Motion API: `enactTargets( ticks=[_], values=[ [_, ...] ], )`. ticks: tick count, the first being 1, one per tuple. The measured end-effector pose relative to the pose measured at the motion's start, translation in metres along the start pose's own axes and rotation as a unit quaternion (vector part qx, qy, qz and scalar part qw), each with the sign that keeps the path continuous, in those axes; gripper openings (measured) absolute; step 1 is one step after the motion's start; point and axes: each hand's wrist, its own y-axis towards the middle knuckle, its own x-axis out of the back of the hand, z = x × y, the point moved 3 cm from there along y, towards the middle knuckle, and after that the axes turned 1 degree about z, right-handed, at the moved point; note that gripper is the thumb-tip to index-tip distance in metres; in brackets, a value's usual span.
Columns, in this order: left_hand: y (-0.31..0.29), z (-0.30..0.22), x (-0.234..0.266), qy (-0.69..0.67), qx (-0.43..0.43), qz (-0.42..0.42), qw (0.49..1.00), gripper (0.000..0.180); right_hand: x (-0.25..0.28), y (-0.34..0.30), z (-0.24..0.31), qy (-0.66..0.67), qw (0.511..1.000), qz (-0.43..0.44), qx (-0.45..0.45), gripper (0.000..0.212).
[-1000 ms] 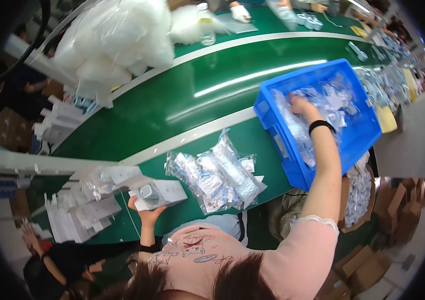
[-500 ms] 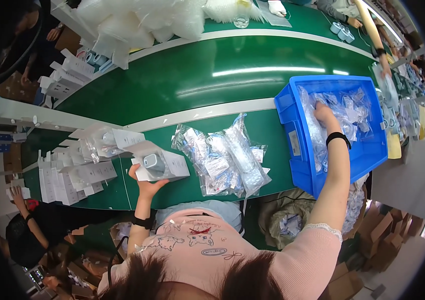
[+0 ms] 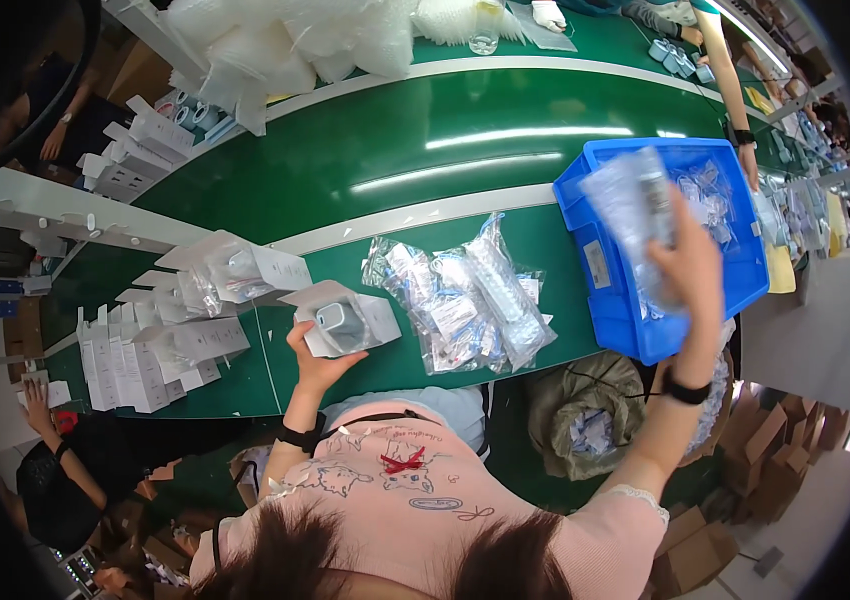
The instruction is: The person packs items by hand, placing a small plastic bag and a bubble-wrapped item into a white box. They then slide the box into a white sleeve and set the completed unit onto the green workbench.
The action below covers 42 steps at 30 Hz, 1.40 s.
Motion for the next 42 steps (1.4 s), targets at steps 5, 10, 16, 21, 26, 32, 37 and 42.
enactTargets(
  ticks=[5, 10, 16, 21, 26, 32, 37, 42],
  values=[
    [0.007, -0.001, 0.017, 0.011, -0.022, 0.001, 1.0, 0.086, -0.135, -0.031, 0.067, -0.083, 0.992, 0.089, -0.038, 0.069],
    [0.0, -0.005, 0.042, 0.03, 0.016, 0.022, 0.999, 0.083, -0.186, -0.026, 0.08, -0.129, 0.989, 0.074, -0.011, 0.059],
    [0.026, -0.043, 0.056, 0.076, 0.015, 0.049, 0.996, 0.064, -0.236, -0.004, 0.183, 0.142, 0.964, -0.028, 0.224, 0.049],
    [0.028, -0.038, 0.061, 0.078, 0.067, 0.061, 0.993, 0.034, -0.27, -0.007, 0.254, 0.066, 0.967, 0.076, 0.234, 0.037],
    [0.038, -0.038, 0.064, 0.029, 0.198, 0.004, 0.98, 0.019, -0.246, -0.004, 0.251, 0.248, 0.913, 0.046, 0.32, 0.022],
    [0.043, -0.028, 0.066, 0.023, 0.199, -0.018, 0.98, 0.017, -0.11, -0.075, 0.25, 0.559, 0.807, -0.05, 0.185, 0.02],
    [0.046, -0.022, 0.065, 0.014, 0.173, -0.01, 0.985, 0.017, -0.107, -0.118, 0.29, 0.408, 0.794, -0.026, 0.45, 0.015],
    [0.043, -0.022, 0.065, 0.0, 0.186, -0.002, 0.983, 0.017, -0.137, -0.13, 0.314, 0.173, 0.849, 0.034, 0.497, 0.019]
  ],
)
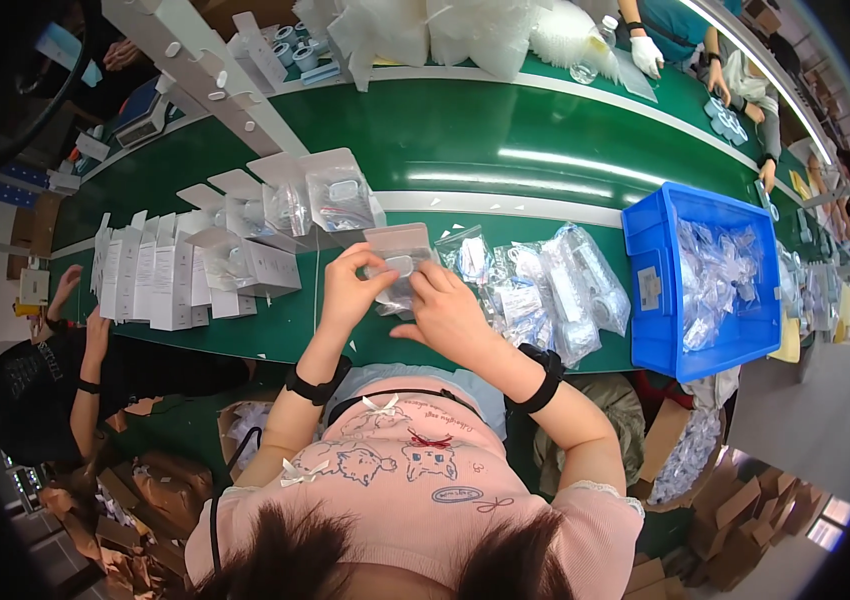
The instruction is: The person packs items by hand, placing a small plastic bag and a bubble-wrapped item into a white box. They then slide the box into a white sleeve and set the completed unit onto the green workbench.
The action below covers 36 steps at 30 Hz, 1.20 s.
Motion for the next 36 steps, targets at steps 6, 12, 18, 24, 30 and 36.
enactTargets(
  ticks=[6, 12, 18, 24, 30, 36],
  values=[
    [-0.014, -0.006, 0.013, -0.146, 0.036, -0.02, 0.988, 0.027, 0.007, -0.012, -0.019, 0.01, 0.998, -0.067, -0.018, 0.058],
    [0.041, -0.025, 0.143, 0.228, -0.146, -0.22, 0.937, 0.034, -0.047, -0.02, -0.059, 0.472, 0.864, -0.079, -0.157, 0.079],
    [0.125, -0.016, 0.226, 0.246, -0.12, 0.02, 0.962, 0.037, -0.022, -0.013, -0.086, 0.449, 0.871, 0.041, -0.193, 0.079],
    [0.146, 0.02, 0.218, 0.244, -0.065, 0.299, 0.92, 0.034, 0.049, 0.048, -0.173, 0.434, 0.847, -0.125, -0.28, 0.061],
    [0.151, 0.036, 0.225, 0.296, -0.04, 0.316, 0.9, 0.015, 0.006, 0.145, -0.25, 0.458, 0.831, -0.194, -0.248, 0.06],
    [0.162, 0.033, 0.224, 0.345, -0.082, 0.314, 0.881, 0.009, -0.033, 0.177, -0.26, 0.445, 0.823, -0.261, -0.236, 0.066]
  ],
)
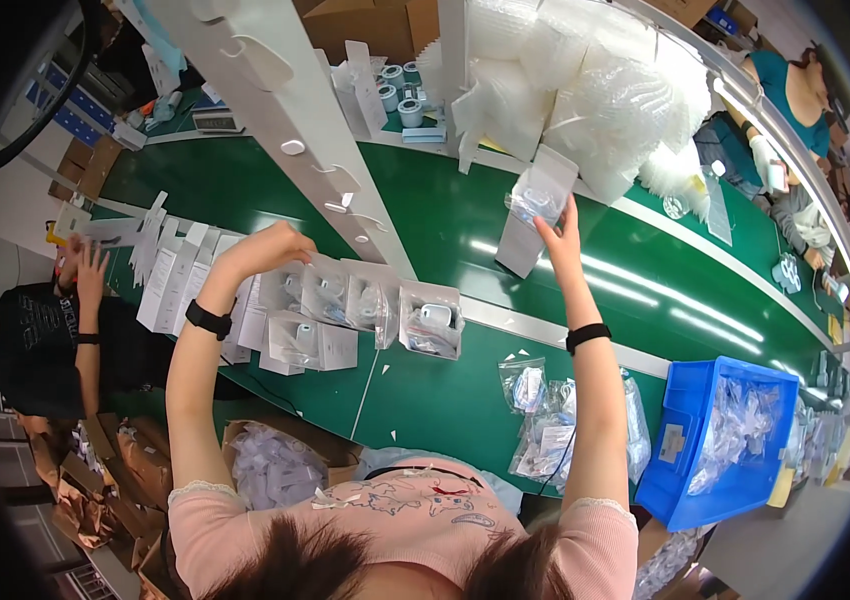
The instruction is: The person packs items by hand, placing a small plastic bag and a bubble-wrapped item into a white box. They then slide the box into a white sleeve and set the completed unit onto the green workbench.
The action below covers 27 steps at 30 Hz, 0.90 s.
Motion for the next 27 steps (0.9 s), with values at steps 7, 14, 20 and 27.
enactTargets(
  ticks=[7, 14, 20, 27],
  values=[
    [0.004, 0.05, 0.032, -0.022, 0.019, -0.072, 0.997, 0.007, -0.039, -0.105, 0.049, -0.028, 0.951, 0.244, 0.187, 0.106],
    [0.056, 0.072, 0.058, -0.029, 0.04, -0.186, 0.981, 0.008, -0.081, -0.165, 0.021, -0.125, 0.944, 0.304, -0.026, 0.11],
    [0.066, 0.092, 0.049, 0.217, 0.057, -0.29, 0.93, 0.024, -0.012, -0.159, 0.046, -0.183, 0.971, 0.149, 0.039, 0.108],
    [0.016, 0.03, 0.018, -0.149, 0.074, -0.068, 0.984, 0.053, 0.075, -0.061, 0.061, -0.133, 0.986, -0.101, 0.031, 0.091]
  ],
)
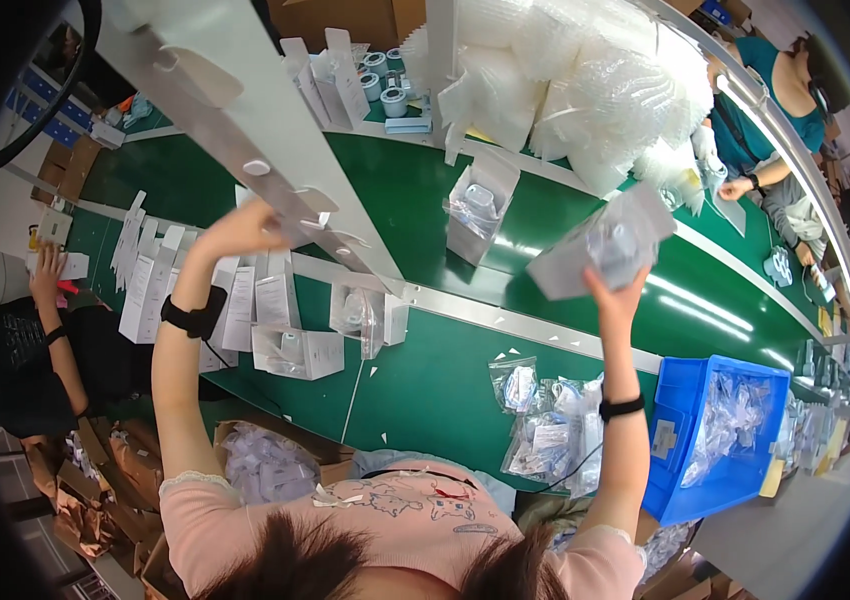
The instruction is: The person packs items by hand, placing a small plastic bag and a bubble-wrapped item into a white box. They then slide the box into a white sleeve and set the completed unit onto the green workbench.
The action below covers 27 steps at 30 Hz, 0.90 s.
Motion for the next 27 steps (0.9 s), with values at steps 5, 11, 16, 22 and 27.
enactTargets(
  ticks=[5, 11, 16, 22, 27],
  values=[
    [0.001, -0.028, -0.063, -0.069, -0.092, 0.114, 0.987, 0.039, -0.039, 0.061, -0.042, 0.027, 0.999, -0.017, 0.036, 0.089],
    [0.003, -0.02, -0.059, -0.013, -0.087, 0.078, 0.993, 0.016, -0.059, 0.045, -0.071, -0.172, 0.979, -0.042, 0.098, 0.085],
    [-0.004, 0.005, -0.006, -0.049, -0.096, 0.061, 0.992, 0.014, -0.066, -0.02, -0.005, -0.26, 0.947, -0.054, 0.18, 0.065],
    [0.043, 0.062, 0.027, -0.049, -0.027, -0.044, 0.997, 0.011, -0.157, -0.143, 0.083, -0.024, 0.888, 0.41, 0.206, 0.055],
    [0.068, 0.078, 0.021, -0.04, -0.041, -0.153, 0.987, 0.02, -0.274, -0.203, 0.067, 0.03, 0.871, 0.466, 0.155, 0.089]
  ],
)
